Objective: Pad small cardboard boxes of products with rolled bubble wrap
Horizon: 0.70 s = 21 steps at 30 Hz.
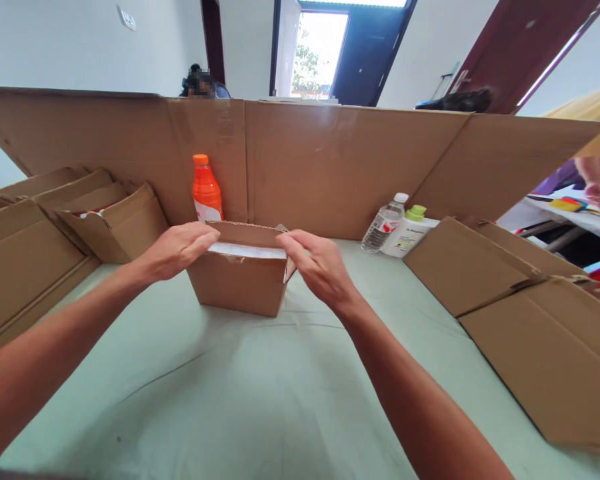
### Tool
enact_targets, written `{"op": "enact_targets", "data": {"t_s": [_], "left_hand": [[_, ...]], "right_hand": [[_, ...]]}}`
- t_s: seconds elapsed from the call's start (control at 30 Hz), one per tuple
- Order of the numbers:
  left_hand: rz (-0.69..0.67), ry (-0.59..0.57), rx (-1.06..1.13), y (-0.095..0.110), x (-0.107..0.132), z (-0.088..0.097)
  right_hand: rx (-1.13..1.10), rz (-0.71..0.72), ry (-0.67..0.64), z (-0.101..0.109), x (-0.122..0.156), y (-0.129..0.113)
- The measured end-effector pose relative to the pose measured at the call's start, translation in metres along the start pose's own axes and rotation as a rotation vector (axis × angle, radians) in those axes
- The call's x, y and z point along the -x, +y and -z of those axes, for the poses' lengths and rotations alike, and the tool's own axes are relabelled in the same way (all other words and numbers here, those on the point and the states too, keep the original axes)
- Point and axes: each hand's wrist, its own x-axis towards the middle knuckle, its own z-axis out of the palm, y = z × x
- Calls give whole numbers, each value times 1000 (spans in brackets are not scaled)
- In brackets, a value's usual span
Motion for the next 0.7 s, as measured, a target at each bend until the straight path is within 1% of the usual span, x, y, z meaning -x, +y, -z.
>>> {"op": "enact_targets", "data": {"t_s": [0.03,0.07,0.1,0.13,0.17,0.2,0.27,0.33,0.4,0.47,0.5,0.57,0.63,0.7], "left_hand": [[2,171,63,-5,13,-2],[31,330,126,-12,27,-6],[85,456,185,-21,40,-12],[152,526,243,-30,53,-20],[220,554,313,-41,63,-30],[284,542,391,-51,70,-41],[388,458,549,-67,77,-62],[438,369,681,-73,75,-81],[446,348,772,-67,69,-96],[446,365,829,-49,66,-108],[444,363,848,-37,67,-113],[419,326,872,-12,76,-120],[372,281,874,11,93,-124],[359,274,851,27,115,-123]], "right_hand": [[-24,-42,116,3,16,9],[-42,-90,192,4,32,21],[-51,-142,228,2,47,35],[-59,-188,227,-4,60,48],[-68,-228,205,-13,70,61],[-85,-253,161,-24,77,71],[-123,-260,69,-53,80,82],[-148,-259,17,-79,71,82],[-151,-291,17,-94,59,78],[-149,-335,51,-94,54,77],[-144,-348,74,-88,58,78],[-114,-368,121,-69,74,83],[-59,-387,157,-50,98,89],[-11,-400,162,-38,120,91]]}}
